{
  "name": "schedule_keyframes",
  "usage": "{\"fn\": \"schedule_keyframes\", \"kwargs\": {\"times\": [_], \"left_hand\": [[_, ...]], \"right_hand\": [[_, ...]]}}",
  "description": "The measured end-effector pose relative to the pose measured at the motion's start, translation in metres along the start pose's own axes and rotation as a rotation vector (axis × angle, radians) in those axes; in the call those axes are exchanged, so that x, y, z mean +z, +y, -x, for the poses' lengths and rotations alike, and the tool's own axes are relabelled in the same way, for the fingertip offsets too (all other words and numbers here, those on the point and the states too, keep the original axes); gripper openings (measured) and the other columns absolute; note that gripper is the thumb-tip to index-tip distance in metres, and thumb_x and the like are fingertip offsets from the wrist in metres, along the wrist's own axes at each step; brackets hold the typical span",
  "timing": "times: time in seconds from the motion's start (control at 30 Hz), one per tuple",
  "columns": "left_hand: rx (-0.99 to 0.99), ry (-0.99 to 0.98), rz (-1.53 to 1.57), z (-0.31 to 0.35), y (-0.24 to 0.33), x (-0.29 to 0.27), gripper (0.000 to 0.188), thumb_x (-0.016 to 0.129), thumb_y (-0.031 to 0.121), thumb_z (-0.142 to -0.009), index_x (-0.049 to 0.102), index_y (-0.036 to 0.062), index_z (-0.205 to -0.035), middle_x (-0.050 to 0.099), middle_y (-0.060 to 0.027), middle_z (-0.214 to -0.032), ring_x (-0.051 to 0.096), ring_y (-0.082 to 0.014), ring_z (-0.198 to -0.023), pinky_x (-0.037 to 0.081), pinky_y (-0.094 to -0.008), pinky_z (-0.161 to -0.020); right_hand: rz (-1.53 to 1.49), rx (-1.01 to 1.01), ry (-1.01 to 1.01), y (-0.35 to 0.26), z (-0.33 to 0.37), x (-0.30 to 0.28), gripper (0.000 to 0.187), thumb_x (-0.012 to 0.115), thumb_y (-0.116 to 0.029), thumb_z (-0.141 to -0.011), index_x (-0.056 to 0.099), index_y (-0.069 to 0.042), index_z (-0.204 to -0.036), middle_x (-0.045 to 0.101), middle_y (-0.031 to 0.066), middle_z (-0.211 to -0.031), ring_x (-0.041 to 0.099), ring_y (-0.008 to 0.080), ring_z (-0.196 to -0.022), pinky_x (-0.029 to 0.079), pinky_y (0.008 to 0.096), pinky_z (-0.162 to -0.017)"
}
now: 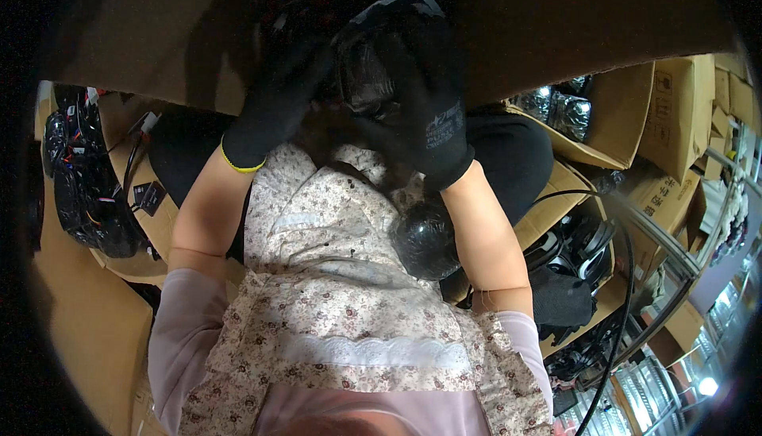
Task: The person attaches protective plastic wrap onto digital display units and packs them into cardboard boxes by hand.
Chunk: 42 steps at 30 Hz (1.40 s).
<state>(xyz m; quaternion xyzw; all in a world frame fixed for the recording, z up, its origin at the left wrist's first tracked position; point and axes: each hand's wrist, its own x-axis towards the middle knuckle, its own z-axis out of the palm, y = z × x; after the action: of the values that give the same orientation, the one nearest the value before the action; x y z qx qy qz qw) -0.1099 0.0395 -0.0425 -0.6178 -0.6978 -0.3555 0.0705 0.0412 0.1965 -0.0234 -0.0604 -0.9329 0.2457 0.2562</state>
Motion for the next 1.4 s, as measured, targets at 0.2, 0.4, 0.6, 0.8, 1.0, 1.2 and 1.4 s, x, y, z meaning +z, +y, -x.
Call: {"fn": "schedule_keyframes", "kwargs": {"times": [0.2,0.4,0.6,0.8,1.0,1.2,1.4], "left_hand": [[-0.477,-0.119,0.561,-0.001,0.007,0.000,0.014,0.059,0.012,-0.095,0.065,0.0062,-0.107,0.061,-0.0112,-0.079,0.062,-0.0246,-0.072,0.050,-0.0352,-0.068],[-0.592,-0.273,0.610,-0.006,0.020,-0.002,0.053,0.071,0.009,-0.086,0.054,0.0062,-0.136,0.053,-0.0171,-0.138,0.053,-0.0368,-0.122,0.045,-0.0417,-0.104],[-0.308,-0.116,0.261,-0.002,0.020,0.009,0.052,0.073,0.020,-0.087,0.055,0.0079,-0.135,0.055,-0.0152,-0.135,0.047,-0.0348,-0.128,0.037,-0.0456,-0.109],[-0.347,-0.112,0.347,0.002,0.019,0.010,0.037,0.071,0.024,-0.091,0.061,0.0059,-0.121,0.068,-0.0130,-0.104,0.067,-0.0274,-0.089,0.054,-0.0365,-0.078],[-0.217,-0.273,0.109,0.012,0.022,0.011,0.051,0.069,0.015,-0.090,0.053,0.0085,-0.138,0.047,-0.0169,-0.144,0.042,-0.0377,-0.133,0.032,-0.0475,-0.114],[-0.161,-0.382,-0.062,0.023,0.025,0.012,0.046,0.064,0.010,-0.092,0.055,0.0110,-0.138,0.045,-0.0189,-0.145,0.043,-0.0368,-0.133,0.031,-0.0484,-0.114],[-0.254,-0.406,0.551,0.011,0.020,0.016,0.047,0.063,0.012,-0.095,0.052,0.0106,-0.140,0.046,-0.0196,-0.143,0.047,-0.0347,-0.129,0.039,-0.0417,-0.109]], "right_hand": [[0.049,-0.052,0.008,0.001,0.001,-0.001,0.075,0.084,-0.015,-0.056,0.057,0.000,-0.125,0.052,0.0246,-0.134,0.050,0.0483,-0.124,0.045,0.0537,-0.101],[0.144,-0.061,-0.013,-0.001,0.002,-0.004,0.073,0.082,-0.013,-0.054,0.058,-0.005,-0.123,0.057,0.0219,-0.129,0.054,0.0470,-0.118,0.046,0.0547,-0.097],[0.223,-0.024,-0.062,-0.011,-0.006,-0.014,0.067,0.083,-0.017,-0.054,0.062,-0.010,-0.118,0.060,0.0156,-0.122,0.056,0.0409,-0.116,0.047,0.0526,-0.094],[0.252,-0.035,-0.128,-0.009,-0.003,-0.013,0.063,0.081,-0.017,-0.054,0.065,-0.012,-0.114,0.062,0.0126,-0.114,0.059,0.0389,-0.110,0.050,0.0498,-0.085],[0.293,-0.007,-0.159,-0.015,-0.001,-0.014,0.060,0.080,-0.016,-0.055,0.065,-0.011,-0.113,0.062,0.0140,-0.114,0.061,0.0395,-0.105,0.051,0.0495,-0.082],[0.259,0.057,-0.153,-0.015,-0.001,-0.008,0.060,0.081,-0.016,-0.056,0.063,-0.007,-0.113,0.061,0.0181,-0.119,0.061,0.0414,-0.105,0.052,0.0492,-0.082],[0.246,0.027,-0.045,-0.011,0.009,0.002,0.066,0.084,-0.018,-0.056,0.061,-0.008,-0.117,0.057,0.0213,-0.130,0.057,0.0418,-0.116,0.048,0.0475,-0.095]]}}
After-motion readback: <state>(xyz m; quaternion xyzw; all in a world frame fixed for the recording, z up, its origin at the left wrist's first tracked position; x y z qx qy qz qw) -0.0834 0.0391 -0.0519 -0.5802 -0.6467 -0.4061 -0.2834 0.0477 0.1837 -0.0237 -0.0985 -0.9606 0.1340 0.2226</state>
